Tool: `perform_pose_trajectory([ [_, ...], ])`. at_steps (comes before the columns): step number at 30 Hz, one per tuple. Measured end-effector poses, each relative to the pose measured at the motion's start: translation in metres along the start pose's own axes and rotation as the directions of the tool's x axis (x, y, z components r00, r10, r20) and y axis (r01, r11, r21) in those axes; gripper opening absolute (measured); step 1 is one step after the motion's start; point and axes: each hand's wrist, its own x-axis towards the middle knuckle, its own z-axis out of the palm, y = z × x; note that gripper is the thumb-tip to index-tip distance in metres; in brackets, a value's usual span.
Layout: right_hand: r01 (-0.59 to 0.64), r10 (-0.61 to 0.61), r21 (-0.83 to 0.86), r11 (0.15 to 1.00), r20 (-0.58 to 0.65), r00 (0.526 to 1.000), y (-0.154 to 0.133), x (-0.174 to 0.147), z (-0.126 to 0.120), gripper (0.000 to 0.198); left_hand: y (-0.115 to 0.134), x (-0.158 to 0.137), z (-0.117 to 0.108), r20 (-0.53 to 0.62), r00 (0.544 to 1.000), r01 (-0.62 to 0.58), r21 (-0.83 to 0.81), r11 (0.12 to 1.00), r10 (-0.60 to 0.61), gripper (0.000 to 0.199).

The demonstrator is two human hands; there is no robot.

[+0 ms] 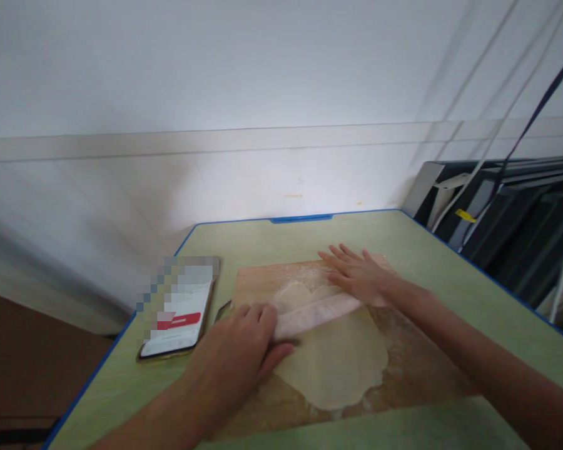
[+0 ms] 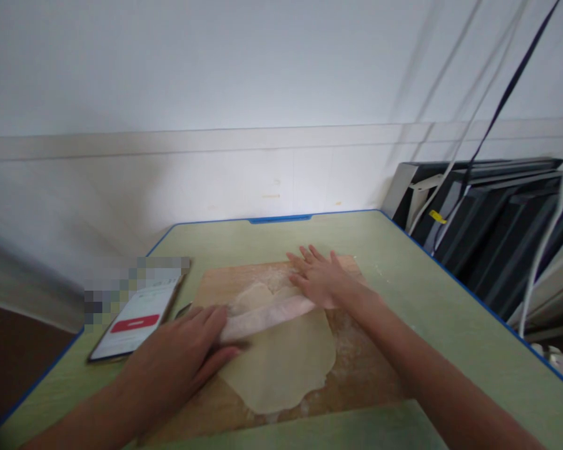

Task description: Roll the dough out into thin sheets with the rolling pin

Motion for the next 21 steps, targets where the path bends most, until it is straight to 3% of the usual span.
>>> perform_pose_trajectory([
  [4, -0.056, 0.056, -0.002, 0.998, -0.006, 0.998, 0.001, 0.022, 0.000, 0.055, -0.008, 0.004, -0.001, 0.015, 0.999, 0.031, -0.018, 0.999, -0.031, 0.028],
  [8, -0.082, 0.082, 0.001, 0.997, -0.026, 0.996, 0.002, 0.022, 0.002, 0.057, -0.005, 0.003, 0.000, -0.008, 0.999, 0.039, 0.016, 0.999, -0.039, 0.029],
  [15, -0.043, 0.043, 0.010, 0.999, -0.083, 0.996, -0.005, -0.017, 0.005, 0.054, 0.009, -0.005, 0.002, -0.055, 0.998, 0.031, 0.140, 0.990, -0.024, 0.028],
  [21, 0.058, -0.080, -0.075, 0.995, -0.335, 0.939, -0.009, -0.057, 0.018, 0.048, 0.018, -0.014, 0.006, -0.073, 0.997, -0.009, 0.241, 0.970, 0.028, 0.034],
])
